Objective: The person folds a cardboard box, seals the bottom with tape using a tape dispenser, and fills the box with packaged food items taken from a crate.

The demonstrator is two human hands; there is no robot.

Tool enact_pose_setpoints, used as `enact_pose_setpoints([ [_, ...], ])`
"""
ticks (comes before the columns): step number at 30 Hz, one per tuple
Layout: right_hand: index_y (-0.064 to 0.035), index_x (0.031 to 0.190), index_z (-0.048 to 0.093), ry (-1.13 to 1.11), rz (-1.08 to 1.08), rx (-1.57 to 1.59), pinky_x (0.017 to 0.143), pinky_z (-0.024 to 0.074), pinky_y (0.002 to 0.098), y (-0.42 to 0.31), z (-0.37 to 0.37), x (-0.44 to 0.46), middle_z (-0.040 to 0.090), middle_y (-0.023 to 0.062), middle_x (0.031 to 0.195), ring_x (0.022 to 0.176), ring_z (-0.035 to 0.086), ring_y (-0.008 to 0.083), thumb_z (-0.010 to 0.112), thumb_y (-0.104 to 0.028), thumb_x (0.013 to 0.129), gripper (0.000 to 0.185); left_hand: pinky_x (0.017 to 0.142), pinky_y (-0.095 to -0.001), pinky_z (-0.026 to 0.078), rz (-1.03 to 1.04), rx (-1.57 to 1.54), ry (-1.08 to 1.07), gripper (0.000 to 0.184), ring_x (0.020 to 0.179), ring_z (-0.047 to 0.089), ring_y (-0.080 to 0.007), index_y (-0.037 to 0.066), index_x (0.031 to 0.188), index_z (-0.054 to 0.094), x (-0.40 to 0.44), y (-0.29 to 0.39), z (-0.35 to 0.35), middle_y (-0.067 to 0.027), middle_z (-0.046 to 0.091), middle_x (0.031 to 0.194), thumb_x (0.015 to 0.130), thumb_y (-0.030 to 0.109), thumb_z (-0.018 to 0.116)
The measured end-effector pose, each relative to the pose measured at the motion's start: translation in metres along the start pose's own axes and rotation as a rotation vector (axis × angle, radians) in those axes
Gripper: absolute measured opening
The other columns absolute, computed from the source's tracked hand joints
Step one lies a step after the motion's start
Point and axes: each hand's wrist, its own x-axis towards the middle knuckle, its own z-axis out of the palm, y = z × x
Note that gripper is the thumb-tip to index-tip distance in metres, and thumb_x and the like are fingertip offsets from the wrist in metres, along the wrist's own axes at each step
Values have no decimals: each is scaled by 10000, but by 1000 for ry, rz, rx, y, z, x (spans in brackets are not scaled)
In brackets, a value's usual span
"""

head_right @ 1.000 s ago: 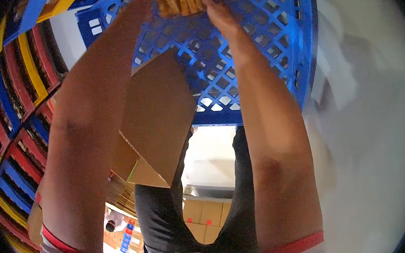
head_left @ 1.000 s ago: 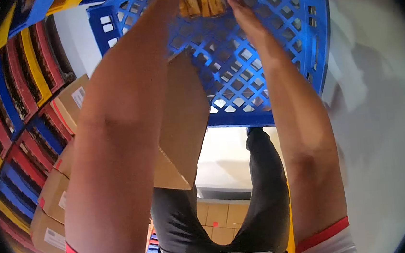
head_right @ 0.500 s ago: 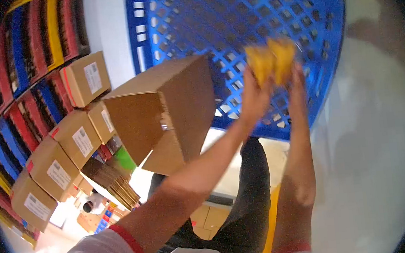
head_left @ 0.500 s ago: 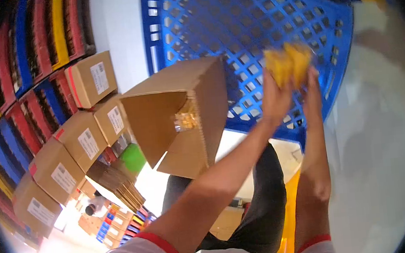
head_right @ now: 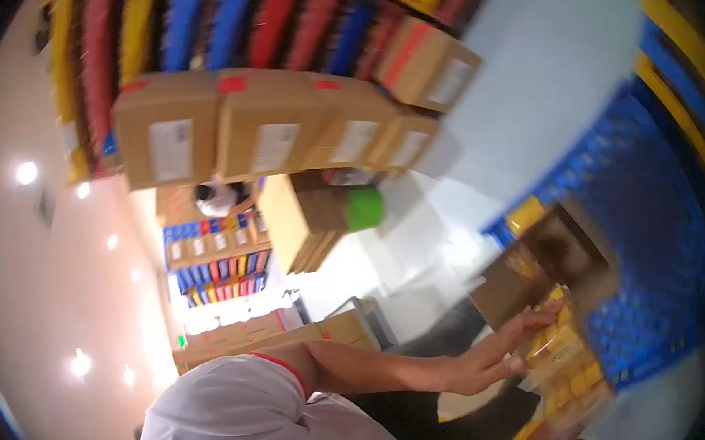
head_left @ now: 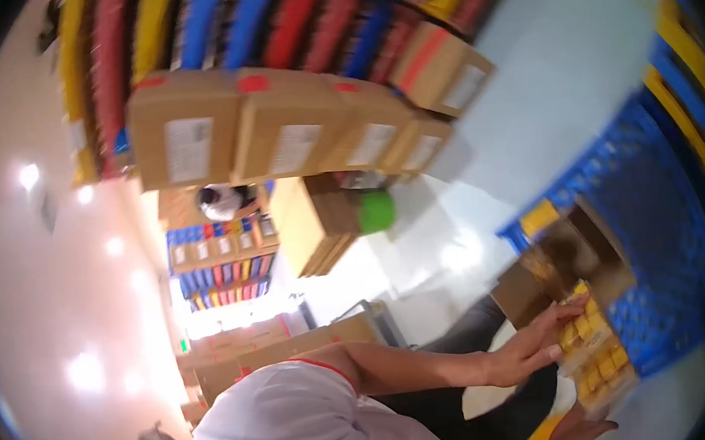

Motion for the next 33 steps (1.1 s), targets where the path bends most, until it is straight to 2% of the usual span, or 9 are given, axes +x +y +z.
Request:
enact_pose_setpoints([
  [2,-71,1613,244,236,22,-322,1263,207,482,35,45,4,211,146,1688,1536,243,307,488,-496,1060,739,1279,-504,-12,-10,92,79,776,1614,44,-304,30,1652,81,-11,13,-29,-177,95,1736,1097,447,428],
  [5,-47,1592,237,243,66,-535,1246,246,515,78,61,12,245,183,1650,1504,290,349,500,-490,1055,744,1285,-503,7,-158,421,75,788,1615,27,-278,67,1670,29,-28,15,-61,-111,66,1753,1094,380,466],
  [8,-23,1571,231,234,62,-664,1229,285,549,98,86,15,280,220,1612,1471,338,390,513,-485,1050,751,1288,-505,51,-22,215,55,762,1615,23,-266,90,1674,87,-42,-7,-72,-67,61,1758,1087,349,498],
  [12,-65,1571,354,94,59,-906,1224,298,422,90,85,-1,377,158,1594,1458,381,270,440,-333,1095,552,1289,-483,108,-20,140,-45,773,1606,97,-307,98,1671,151,-52,-41,-76,-120,103,1745,1065,393,529],
  [14,-90,1580,339,119,85,-809,1198,330,424,90,95,-7,412,142,1564,1436,407,269,493,-357,1075,591,1248,-465,260,-75,-198,-6,673,1591,147,-298,103,1625,293,-55,-32,-70,-122,197,1694,1045,348,529],
  [17,-127,1594,317,163,91,-557,1160,377,426,82,114,-18,466,118,1517,1403,446,266,572,-394,1046,661,1200,-432,337,-133,-84,49,450,1559,215,-300,103,1457,448,-53,-6,-63,-147,215,1662,1043,258,534],
  [21,-99,1470,396,195,-8,-499,1127,410,425,75,148,-30,475,113,1435,1325,491,275,611,-448,1022,608,1199,-429,321,-148,-162,27,418,1553,226,-306,115,1377,439,-52,21,-49,-161,192,1668,1037,272,624],
  [26,-101,1354,465,309,-20,-721,1073,436,385,84,147,-21,501,94,1286,1224,528,229,563,-303,1041,385,1222,-415,296,-99,43,143,452,1526,299,-333,106,1289,454,-62,14,-47,-207,293,1626,938,117,737],
  [33,-99,1495,439,377,-130,-800,1053,470,378,149,127,45,530,116,1376,1237,555,243,507,-237,1048,474,1205,-378,301,-124,-25,171,438,1485,379,-277,78,1335,442,-29,-59,-90,-191,431,1559,976,130,688],
])
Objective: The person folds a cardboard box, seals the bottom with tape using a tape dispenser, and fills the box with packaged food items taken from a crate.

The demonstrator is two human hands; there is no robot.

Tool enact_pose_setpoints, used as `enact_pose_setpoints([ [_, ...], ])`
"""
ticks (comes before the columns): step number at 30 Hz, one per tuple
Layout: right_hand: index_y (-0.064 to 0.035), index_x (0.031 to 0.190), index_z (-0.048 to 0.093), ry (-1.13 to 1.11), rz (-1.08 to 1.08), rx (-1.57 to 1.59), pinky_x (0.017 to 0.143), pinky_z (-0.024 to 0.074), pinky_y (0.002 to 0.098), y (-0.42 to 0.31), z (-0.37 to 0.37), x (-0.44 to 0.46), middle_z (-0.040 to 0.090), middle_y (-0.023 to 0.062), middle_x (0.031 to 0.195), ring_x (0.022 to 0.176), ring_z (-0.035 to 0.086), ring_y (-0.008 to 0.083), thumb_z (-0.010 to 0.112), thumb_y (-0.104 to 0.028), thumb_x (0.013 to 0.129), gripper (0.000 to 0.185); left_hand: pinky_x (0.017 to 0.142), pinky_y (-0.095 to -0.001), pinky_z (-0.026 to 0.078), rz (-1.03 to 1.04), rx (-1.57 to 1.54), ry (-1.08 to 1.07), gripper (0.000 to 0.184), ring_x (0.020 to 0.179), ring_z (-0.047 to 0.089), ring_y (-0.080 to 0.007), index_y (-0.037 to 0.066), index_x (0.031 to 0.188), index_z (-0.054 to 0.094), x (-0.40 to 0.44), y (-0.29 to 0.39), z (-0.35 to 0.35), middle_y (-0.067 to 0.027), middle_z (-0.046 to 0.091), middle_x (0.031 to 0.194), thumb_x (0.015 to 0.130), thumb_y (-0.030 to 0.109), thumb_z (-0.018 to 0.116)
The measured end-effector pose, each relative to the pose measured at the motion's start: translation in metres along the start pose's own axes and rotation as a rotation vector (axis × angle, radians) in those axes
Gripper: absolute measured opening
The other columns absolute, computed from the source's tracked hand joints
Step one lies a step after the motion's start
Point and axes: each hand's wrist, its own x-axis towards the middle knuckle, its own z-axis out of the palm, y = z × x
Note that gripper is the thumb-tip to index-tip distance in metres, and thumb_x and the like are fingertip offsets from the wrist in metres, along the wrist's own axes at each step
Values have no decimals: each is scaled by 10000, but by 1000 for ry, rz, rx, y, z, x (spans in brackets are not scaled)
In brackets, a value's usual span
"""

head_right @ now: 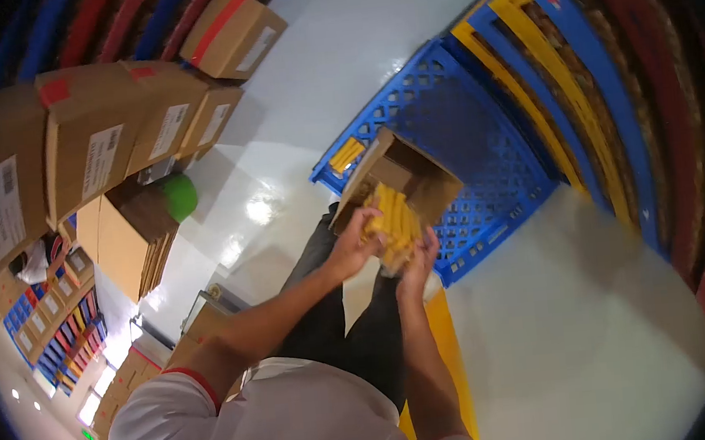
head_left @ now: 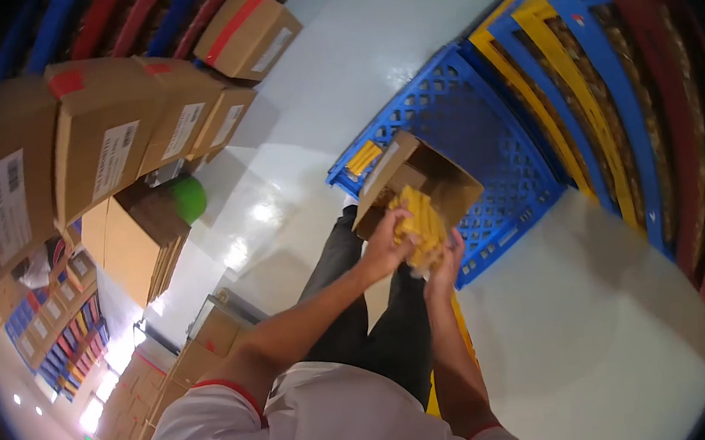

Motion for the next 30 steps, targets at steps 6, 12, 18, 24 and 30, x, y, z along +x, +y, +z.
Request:
enact_pose_setpoints([
  [6,-56,1492,465,126,25,10,1140,385,378,55,26,91,487,142,1495,1351,491,277,505,-222,1046,478,1147,-359,359,-118,163,0,503,1425,438,-246,72,1389,410,81,-71,3,-156,482,1483,978,135,692],
  [12,-13,1435,519,323,93,31,1079,447,375,97,46,157,552,132,1420,1288,543,245,528,-397,1077,524,1128,-331,369,26,77,149,612,1404,439,-201,57,1526,342,156,-145,10,-102,514,1471,1020,219,646],
  [18,-3,1426,537,363,257,629,1077,462,466,159,46,228,539,129,1454,1267,565,291,488,-616,1043,724,933,-274,440,-12,-233,138,351,1040,541,-99,42,1312,586,211,-175,19,-17,608,1113,1054,272,525],
  [24,-26,1501,474,329,137,532,1156,368,464,181,57,272,523,151,1478,1302,532,321,398,-614,1063,737,1269,-423,220,353,683,118,444,1546,299,-345,-18,1426,558,246,-305,-11,-230,458,1574,1034,183,505],
  [30,-80,1396,555,178,278,559,1086,420,470,175,36,272,626,103,1326,1231,562,283,438,-370,1063,457,1114,-426,428,184,563,-61,527,1353,528,-324,-13,1518,440,108,-65,27,-219,555,1451,1069,246,539],
])
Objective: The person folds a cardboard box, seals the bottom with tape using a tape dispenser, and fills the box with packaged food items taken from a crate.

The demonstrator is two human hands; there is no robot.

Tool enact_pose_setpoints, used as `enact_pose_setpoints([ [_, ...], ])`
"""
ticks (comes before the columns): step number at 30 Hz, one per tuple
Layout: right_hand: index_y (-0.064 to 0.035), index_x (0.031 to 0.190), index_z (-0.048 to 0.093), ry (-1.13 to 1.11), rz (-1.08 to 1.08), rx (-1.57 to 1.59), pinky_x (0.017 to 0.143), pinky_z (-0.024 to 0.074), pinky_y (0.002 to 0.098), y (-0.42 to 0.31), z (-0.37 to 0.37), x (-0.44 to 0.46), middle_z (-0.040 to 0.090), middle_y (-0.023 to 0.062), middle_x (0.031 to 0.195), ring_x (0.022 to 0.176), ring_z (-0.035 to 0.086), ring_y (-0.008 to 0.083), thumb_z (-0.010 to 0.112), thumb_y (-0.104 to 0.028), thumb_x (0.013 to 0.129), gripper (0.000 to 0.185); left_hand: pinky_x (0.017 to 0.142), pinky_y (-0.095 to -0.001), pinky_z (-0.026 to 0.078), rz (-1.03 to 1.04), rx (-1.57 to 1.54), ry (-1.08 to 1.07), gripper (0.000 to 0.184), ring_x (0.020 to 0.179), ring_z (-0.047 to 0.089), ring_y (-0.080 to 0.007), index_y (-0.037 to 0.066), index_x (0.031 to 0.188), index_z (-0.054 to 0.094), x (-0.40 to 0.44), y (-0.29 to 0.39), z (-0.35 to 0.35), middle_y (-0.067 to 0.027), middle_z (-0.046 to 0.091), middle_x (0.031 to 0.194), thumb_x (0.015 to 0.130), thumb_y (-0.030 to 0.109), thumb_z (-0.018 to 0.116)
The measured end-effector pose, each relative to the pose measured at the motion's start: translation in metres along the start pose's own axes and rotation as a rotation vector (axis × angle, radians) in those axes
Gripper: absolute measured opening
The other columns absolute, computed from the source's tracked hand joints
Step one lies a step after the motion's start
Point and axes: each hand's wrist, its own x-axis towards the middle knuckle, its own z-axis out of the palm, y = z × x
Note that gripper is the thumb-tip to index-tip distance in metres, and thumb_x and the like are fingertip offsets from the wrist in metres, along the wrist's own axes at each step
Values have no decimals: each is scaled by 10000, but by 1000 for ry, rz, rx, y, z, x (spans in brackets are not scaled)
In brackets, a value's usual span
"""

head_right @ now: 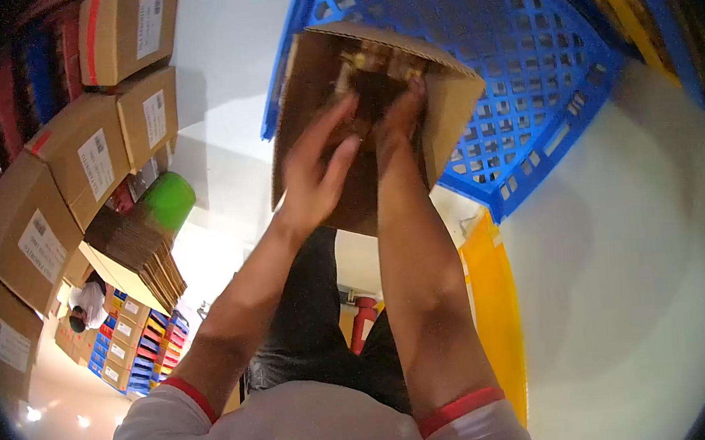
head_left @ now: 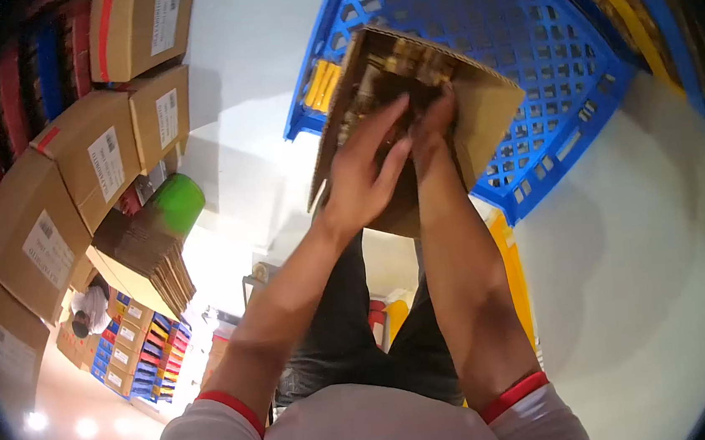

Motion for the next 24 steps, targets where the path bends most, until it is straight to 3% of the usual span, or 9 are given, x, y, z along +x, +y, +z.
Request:
enact_pose_setpoints([
  [3,-148,1429,531,29,31,-59,1107,391,499,-13,-2,-34,558,96,1432,1302,519,281,489,-297,1045,414,809,-309,570,-62,-214,417,338,953,702,-196,-8,1334,569,-47,6,-56,-134,714,1078,1080,207,513],
  [5,-142,1498,482,110,7,-213,1131,371,485,-22,-1,-58,475,79,1542,1389,466,263,532,-312,1040,491,732,-292,568,-274,-346,619,206,898,688,-143,-8,1205,617,-34,-19,-92,-97,705,1009,1067,115,524],
  [8,-145,1555,435,109,39,-283,1150,349,491,-18,-8,-77,432,74,1591,1425,440,254,572,-315,1034,564,830,-329,589,-410,-142,490,229,949,721,-206,22,1263,635,-11,-129,-84,-126,741,1048,1049,62,565],
  [10,-144,1586,401,45,-1,-366,1154,345,489,-20,-11,-86,403,77,1613,1452,417,247,608,-316,1031,617,946,-444,562,-244,223,279,355,1059,708,-374,22,1331,614,5,-182,-57,-215,713,1179,980,74,622],
  [13,-71,1582,374,-73,-38,-526,1138,418,438,-41,10,-119,398,115,1576,1451,414,283,589,-243,1053,597,1124,-489,445,-155,505,72,641,1381,481,-452,21,1546,379,24,-240,-17,-286,451,1533,939,71,575],
  [15,-83,1568,406,-140,-50,-577,1145,394,437,-47,8,-135,412,111,1585,1463,411,279,604,-272,1048,588,1172,-532,387,-351,664,-45,728,1457,370,-477,72,1603,311,46,-244,-2,-303,329,1602,924,104,572],
  [17,-96,1555,438,-199,-70,-630,1152,371,437,-56,8,-154,425,106,1594,1475,409,276,620,-300,1043,580,1128,-557,415,-249,896,-3,799,1405,434,-461,247,1642,283,54,-265,14,-296,333,1597,916,140,600],
  [21,-55,1523,458,-391,24,-634,1156,419,437,-68,-1,-207,482,149,1547,1414,501,301,582,-319,1065,543,991,-523,506,-319,919,-75,906,1212,583,-389,315,1655,211,67,-269,18,-263,460,1458,898,198,695],
  [24,-35,1474,503,-496,75,-652,1142,450,429,-70,-13,-243,528,169,1504,1366,557,299,564,-321,1080,491,964,-533,534,-455,745,-65,966,1187,600,-434,328,1661,146,72,-258,15,-246,500,1341,894,197,718],
])
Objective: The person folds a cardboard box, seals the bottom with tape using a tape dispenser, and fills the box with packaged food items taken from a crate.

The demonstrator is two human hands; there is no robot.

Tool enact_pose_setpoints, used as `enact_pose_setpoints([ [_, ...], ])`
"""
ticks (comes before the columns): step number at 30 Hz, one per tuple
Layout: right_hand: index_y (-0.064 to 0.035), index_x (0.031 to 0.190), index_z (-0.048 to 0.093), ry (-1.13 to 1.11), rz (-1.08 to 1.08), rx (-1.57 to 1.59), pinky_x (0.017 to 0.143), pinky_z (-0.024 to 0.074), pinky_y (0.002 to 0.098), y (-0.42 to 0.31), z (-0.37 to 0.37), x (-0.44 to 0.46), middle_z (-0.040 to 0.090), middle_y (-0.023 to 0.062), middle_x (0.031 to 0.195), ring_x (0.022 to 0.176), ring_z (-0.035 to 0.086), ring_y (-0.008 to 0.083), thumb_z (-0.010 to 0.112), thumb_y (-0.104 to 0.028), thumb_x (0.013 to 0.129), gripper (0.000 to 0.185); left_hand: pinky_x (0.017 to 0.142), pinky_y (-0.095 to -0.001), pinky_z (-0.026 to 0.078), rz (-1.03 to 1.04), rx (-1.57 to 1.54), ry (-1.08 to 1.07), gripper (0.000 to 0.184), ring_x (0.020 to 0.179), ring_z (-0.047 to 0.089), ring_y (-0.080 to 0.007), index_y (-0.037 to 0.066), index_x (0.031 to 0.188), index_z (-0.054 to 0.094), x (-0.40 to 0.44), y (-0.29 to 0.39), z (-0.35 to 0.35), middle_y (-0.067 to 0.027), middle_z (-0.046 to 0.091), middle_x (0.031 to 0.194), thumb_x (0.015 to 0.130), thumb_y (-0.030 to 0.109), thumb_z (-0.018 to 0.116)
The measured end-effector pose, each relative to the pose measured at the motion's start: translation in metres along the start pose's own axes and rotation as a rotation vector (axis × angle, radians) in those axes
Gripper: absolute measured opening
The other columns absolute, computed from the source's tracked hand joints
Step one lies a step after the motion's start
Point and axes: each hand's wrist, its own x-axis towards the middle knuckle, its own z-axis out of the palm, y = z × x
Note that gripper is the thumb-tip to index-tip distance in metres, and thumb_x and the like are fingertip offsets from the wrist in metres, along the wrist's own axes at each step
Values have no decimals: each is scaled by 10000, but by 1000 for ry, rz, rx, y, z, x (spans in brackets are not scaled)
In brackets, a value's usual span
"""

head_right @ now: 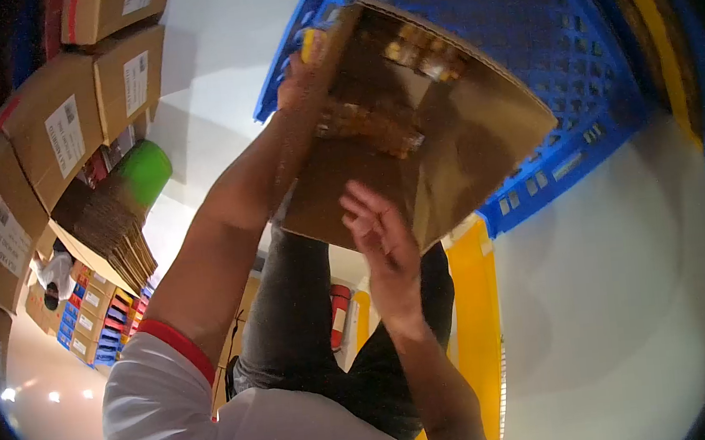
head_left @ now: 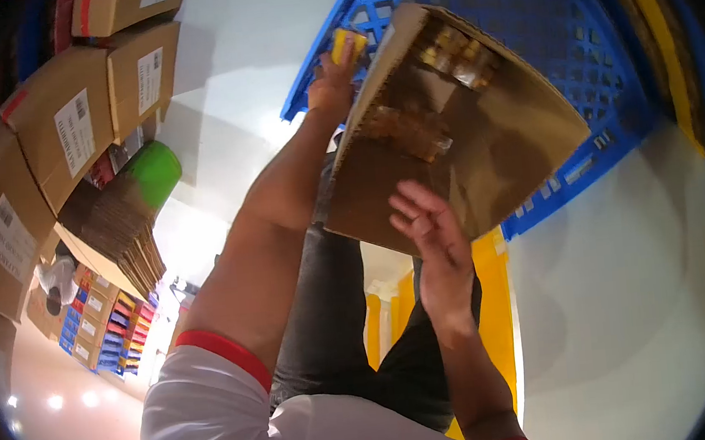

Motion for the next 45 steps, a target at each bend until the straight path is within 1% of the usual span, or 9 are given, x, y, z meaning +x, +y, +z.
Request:
enact_pose_setpoints([
  [7,-3,1416,549,-51,30,69,1112,476,391,-10,-2,-37,633,176,1378,1275,630,288,536,-236,1100,393,1092,-471,477,126,-286,97,1047,1330,485,-467,81,1655,92,-62,-17,-49,-291,458,1427,847,115,756],
  [11,11,1416,554,-21,-7,82,1097,483,383,-29,-1,-47,653,187,1336,1245,637,257,540,-226,1098,397,1087,-398,466,-55,-903,98,881,1327,513,-297,32,1654,206,-158,-25,-143,-202,510,1446,912,57,681],
  [17,-21,1467,518,-134,-23,100,1102,469,381,-49,11,-50,580,190,1442,1315,589,267,553,-273,1092,453,1179,-389,345,-89,-1099,137,741,1319,518,-283,-60,1588,338,-266,-23,-260,-178,539,1464,943,254,523],
  [22,-100,1661,175,-215,-138,222,1154,394,504,-72,7,-48,283,191,1672,1495,385,325,566,-593,1009,906,1130,-351,357,161,-1009,-252,651,1305,527,-274,-72,1442,567,-285,23,-299,-202,569,1398,944,345,530],
  [27,-186,1681,15,-59,118,569,1163,401,532,-38,-6,-68,225,175,1685,1508,358,353,563,-647,986,997,1165,-352,316,188,-940,-238,575,1313,486,-251,-3,1551,455,-281,90,-256,-149,535,1379,1071,312,480],
  [33,-72,1653,141,50,-5,372,1164,416,420,-23,-9,-80,404,161,1563,1409,466,276,680,-309,1008,873,1210,-379,282,169,-1194,-364,610,1428,429,-280,10,1579,398,-278,122,-215,-175,486,1504,1122,414,375],
  [38,-40,1639,157,102,-76,247,1193,386,431,-26,-20,-77,416,188,1547,1391,490,289,672,-307,1011,855,974,-399,521,-112,-1059,-378,531,1188,643,-240,24,1448,543,-151,135,-161,-149,672,1280,1081,406,502],
  [42,-27,1636,154,178,-109,-21,1207,368,442,0,-24,-75,369,235,1572,1430,451,321,659,-363,1011,871,944,-464,544,323,-184,-96,415,996,725,-354,29,1256,669,-46,167,-87,-214,751,1002,977,333,625],
  [45,-24,1636,151,191,-130,-3,1213,361,442,2,-25,-69,337,240,1590,1452,423,327,647,-372,1016,867,932,-483,552,264,209,-285,495,1087,698,-398,88,1289,678,-3,193,-67,-209,720,1210,945,445,674],
])
